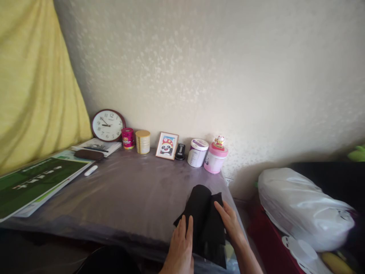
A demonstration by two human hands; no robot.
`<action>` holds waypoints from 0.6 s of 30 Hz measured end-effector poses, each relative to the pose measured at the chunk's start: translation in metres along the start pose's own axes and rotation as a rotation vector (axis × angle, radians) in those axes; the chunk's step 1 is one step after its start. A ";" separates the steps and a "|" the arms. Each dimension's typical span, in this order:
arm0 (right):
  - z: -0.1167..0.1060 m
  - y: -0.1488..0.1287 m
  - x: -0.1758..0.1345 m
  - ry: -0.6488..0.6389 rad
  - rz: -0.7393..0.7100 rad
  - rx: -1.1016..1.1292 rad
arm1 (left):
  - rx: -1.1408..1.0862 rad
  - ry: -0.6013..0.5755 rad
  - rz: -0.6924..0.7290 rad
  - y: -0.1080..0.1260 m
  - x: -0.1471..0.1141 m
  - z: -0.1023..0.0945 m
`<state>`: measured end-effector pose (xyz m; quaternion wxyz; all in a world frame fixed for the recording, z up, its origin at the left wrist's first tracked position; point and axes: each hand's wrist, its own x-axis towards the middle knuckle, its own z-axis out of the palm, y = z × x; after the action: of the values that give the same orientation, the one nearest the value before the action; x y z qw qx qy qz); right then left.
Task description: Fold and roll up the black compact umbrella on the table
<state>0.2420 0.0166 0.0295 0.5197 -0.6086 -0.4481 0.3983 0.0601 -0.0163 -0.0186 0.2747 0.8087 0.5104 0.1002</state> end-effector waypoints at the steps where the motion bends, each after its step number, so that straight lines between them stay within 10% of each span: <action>1: 0.006 -0.003 0.003 -0.011 -0.016 0.010 | 0.018 -0.014 -0.020 0.003 -0.001 -0.003; 18: 0.059 0.023 0.048 0.034 -0.005 -0.379 | 0.110 -0.007 0.015 -0.003 0.000 -0.008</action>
<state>0.2022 0.0775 -0.0025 0.4041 -0.7013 -0.5078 0.2951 0.0544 -0.0129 -0.0138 0.2308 0.8266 0.5082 0.0714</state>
